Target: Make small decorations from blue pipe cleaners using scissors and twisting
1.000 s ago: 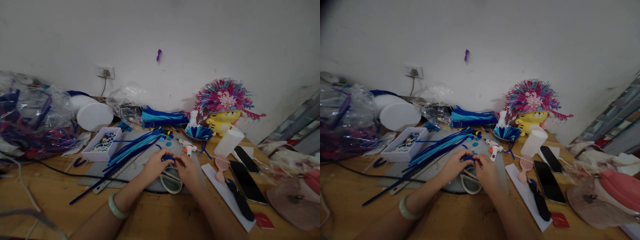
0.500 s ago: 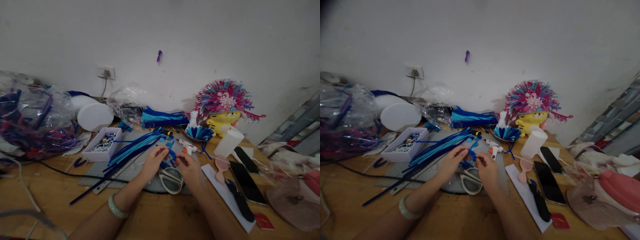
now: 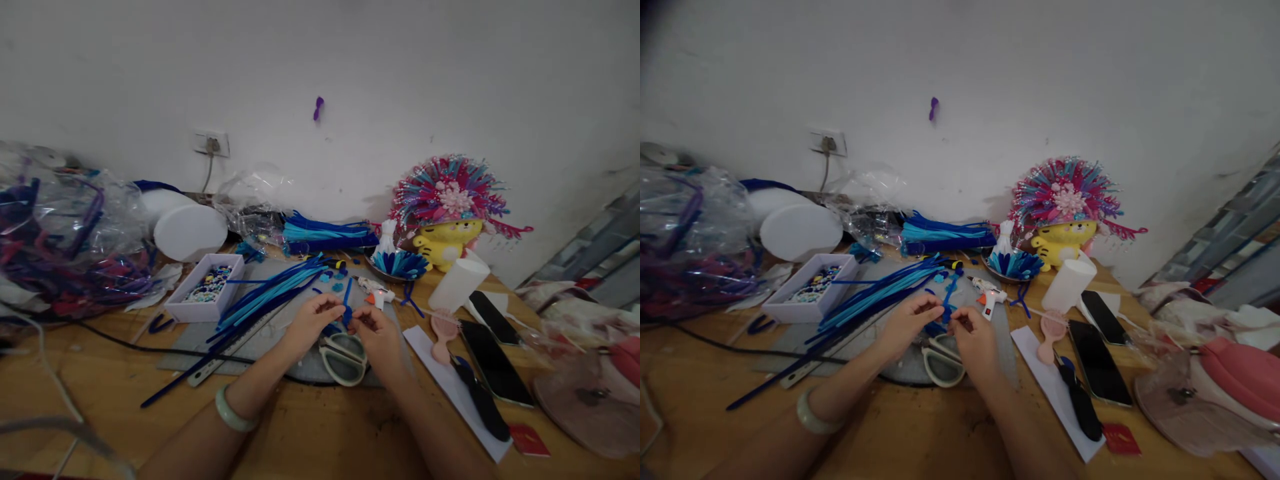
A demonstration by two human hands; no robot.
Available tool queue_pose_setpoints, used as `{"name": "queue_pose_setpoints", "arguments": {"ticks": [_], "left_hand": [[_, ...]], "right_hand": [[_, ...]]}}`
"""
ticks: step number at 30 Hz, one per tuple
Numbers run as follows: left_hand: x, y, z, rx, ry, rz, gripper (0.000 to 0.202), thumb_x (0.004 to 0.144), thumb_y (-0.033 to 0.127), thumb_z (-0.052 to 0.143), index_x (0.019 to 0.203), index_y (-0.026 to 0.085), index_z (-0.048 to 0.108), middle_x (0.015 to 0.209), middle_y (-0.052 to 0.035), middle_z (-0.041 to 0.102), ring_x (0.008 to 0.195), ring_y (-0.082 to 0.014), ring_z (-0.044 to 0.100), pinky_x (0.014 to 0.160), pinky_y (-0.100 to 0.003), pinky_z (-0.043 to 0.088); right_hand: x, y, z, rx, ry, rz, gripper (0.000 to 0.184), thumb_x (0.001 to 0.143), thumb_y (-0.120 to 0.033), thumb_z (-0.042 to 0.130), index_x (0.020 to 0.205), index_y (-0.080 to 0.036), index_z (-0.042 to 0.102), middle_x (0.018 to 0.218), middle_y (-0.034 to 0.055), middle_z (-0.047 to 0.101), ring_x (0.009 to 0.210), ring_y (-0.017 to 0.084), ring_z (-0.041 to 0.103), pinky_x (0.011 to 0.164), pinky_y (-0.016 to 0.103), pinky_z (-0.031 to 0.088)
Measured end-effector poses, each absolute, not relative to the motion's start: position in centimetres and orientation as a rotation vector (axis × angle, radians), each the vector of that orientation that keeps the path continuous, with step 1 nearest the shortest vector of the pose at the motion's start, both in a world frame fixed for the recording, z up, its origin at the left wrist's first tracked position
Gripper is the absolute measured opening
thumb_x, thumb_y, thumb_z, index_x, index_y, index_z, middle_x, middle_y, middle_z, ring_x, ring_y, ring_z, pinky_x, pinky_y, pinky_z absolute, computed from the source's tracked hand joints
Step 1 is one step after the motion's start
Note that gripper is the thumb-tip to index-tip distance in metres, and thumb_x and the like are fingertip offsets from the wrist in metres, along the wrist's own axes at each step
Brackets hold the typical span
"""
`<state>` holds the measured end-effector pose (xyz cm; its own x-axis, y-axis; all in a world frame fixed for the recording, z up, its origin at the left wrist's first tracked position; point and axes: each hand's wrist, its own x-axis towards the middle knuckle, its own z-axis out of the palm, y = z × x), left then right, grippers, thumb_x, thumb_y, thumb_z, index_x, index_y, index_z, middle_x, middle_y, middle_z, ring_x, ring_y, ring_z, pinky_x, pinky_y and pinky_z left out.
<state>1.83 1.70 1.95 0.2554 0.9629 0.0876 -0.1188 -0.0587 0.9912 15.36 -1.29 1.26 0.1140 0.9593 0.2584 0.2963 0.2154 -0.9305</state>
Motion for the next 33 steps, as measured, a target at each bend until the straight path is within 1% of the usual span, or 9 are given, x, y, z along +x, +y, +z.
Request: {"name": "queue_pose_setpoints", "arguments": {"ticks": [2,4,7,9,13,18,23,26,33], "left_hand": [[1.7,1.7,2.1,1.338,0.891,1.067,0.015,0.066,0.027,0.059,0.072,0.015,0.057,0.068,0.0021,0.055,0.066,-0.0107,0.05,0.066,-0.022,0.038],[1.6,1.7,2.1,1.388,0.863,1.018,0.015,0.067,0.028,0.058,0.072,0.014,0.057,0.069,0.0008,0.056,0.067,-0.0117,0.05,0.066,-0.023,0.038],[1.4,1.9,1.9,1.471,0.849,0.966,0.016,0.069,0.029,0.055,0.07,0.014,0.057,0.067,0.0007,0.054,0.065,-0.0116,0.048,0.064,-0.023,0.036],[1.3,2.2,1.8,1.533,0.872,0.93,0.015,0.068,0.029,0.055,0.066,0.014,0.057,0.062,0.0022,0.051,0.061,-0.0103,0.045,0.059,-0.022,0.034],[0.9,2.7,1.6,1.598,0.903,0.878,0.018,0.069,0.028,0.054,0.059,0.013,0.055,0.055,0.0035,0.046,0.055,-0.0092,0.041,0.054,-0.021,0.03],[0.9,2.8,1.6,1.557,0.903,0.869,0.012,0.066,0.025,0.055,0.061,0.014,0.056,0.054,0.0031,0.05,0.054,-0.0095,0.044,0.053,-0.021,0.032],[1.1,2.6,1.4,1.491,0.896,0.925,0.008,0.061,0.022,0.057,0.059,0.015,0.055,0.053,0.0037,0.048,0.055,-0.0099,0.043,0.055,-0.022,0.033],[1.4,2.3,1.2,1.401,0.883,0.972,0.009,0.061,0.023,0.056,0.059,0.015,0.053,0.054,0.0042,0.047,0.056,-0.0096,0.042,0.057,-0.022,0.032],[1.8,2.2,1.1,1.238,0.918,1.057,0.007,0.057,0.02,0.053,0.054,0.015,0.048,0.051,0.0047,0.043,0.052,-0.0084,0.04,0.054,-0.022,0.031]], "right_hand": [[15.4,-1.2,1.1,-1.272,-1.397,0.788,0.002,0.067,-0.02,0.051,0.066,-0.018,0.051,0.054,-0.0023,0.055,0.052,0.013,0.056,0.052,0.023,0.044],[15.5,-1.2,1.1,-1.253,-1.399,0.812,0.004,0.067,-0.021,0.051,0.07,-0.018,0.052,0.056,-0.0023,0.054,0.052,0.013,0.055,0.051,0.023,0.044],[15.5,-1.3,1.2,-1.254,-1.482,0.834,0.018,0.068,-0.02,0.05,0.085,-0.018,0.056,0.063,-0.0008,0.057,0.054,0.012,0.056,0.052,0.024,0.046],[15.5,-1.3,1.4,-1.305,-1.593,0.774,0.024,0.069,-0.019,0.049,0.09,-0.018,0.058,0.067,0.0005,0.06,0.057,0.013,0.057,0.055,0.024,0.046],[15.2,-1.3,1.6,-1.368,-1.737,0.566,0.02,0.068,-0.017,0.049,0.085,-0.019,0.06,0.067,0.0018,0.063,0.061,0.014,0.058,0.059,0.025,0.046],[15.0,-1.3,1.7,-1.37,-1.835,0.5,0.016,0.068,-0.017,0.048,0.078,-0.02,0.06,0.061,-0.0001,0.061,0.054,0.012,0.056,0.053,0.022,0.043],[14.7,-1.3,1.4,-1.36,-1.869,0.502,0.012,0.066,-0.016,0.047,0.069,-0.02,0.059,0.05,-0.004,0.051,0.045,0.009,0.045,0.045,0.019,0.035],[14.5,-1.3,1.5,-1.365,-1.826,0.545,0.012,0.065,-0.017,0.047,0.068,-0.02,0.058,0.05,-0.0044,0.048,0.047,0.009,0.043,0.046,0.019,0.034],[14.2,-1.5,1.8,-1.326,-1.752,0.711,0.006,0.061,-0.016,0.046,0.062,-0.019,0.052,0.05,-0.0058,0.041,0.047,0.008,0.039,0.046,0.019,0.032]]}}
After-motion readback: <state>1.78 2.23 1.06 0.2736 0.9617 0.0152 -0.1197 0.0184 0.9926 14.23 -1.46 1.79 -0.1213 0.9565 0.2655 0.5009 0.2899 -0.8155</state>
